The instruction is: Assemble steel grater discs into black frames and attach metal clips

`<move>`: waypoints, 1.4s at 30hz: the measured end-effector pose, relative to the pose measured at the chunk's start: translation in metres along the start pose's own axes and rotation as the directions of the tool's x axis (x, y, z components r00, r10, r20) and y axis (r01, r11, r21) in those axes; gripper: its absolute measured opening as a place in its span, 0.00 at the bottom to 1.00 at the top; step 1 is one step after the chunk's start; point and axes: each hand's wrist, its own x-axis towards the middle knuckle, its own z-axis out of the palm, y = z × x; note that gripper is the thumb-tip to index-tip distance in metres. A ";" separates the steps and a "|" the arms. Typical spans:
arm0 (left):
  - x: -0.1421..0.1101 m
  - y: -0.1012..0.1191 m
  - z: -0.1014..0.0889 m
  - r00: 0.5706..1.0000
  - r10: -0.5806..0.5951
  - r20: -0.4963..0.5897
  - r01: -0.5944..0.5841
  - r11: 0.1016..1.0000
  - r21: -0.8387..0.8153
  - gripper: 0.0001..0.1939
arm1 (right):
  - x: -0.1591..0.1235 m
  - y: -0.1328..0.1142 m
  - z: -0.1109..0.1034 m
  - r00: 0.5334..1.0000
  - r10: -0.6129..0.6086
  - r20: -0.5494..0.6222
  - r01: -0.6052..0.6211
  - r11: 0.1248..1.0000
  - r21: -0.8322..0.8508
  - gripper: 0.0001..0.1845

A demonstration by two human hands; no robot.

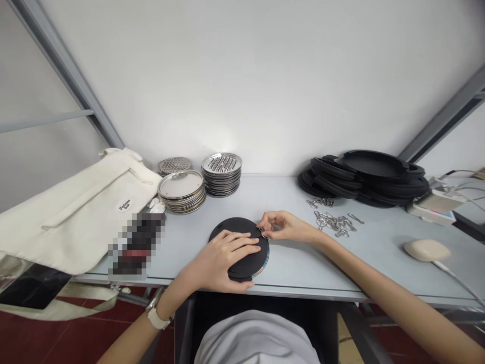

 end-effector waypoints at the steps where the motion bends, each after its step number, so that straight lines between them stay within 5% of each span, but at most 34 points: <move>1: 0.000 0.000 0.000 1.000 0.000 0.000 0.000 1.000 -0.002 0.32 | 0.000 -0.001 0.000 1.000 -0.002 0.001 0.002 1.000 0.005 0.18; 28: 0.000 -0.001 0.001 1.000 0.004 -0.008 -0.004 1.000 0.014 0.32 | -0.007 -0.016 -0.007 0.997 0.040 0.070 -0.035 0.997 -0.068 0.20; 42: 0.000 -0.001 0.002 1.000 0.004 -0.019 -0.003 1.000 0.027 0.33 | -0.001 -0.007 -0.005 0.997 0.042 -0.057 -0.044 0.999 -0.033 0.20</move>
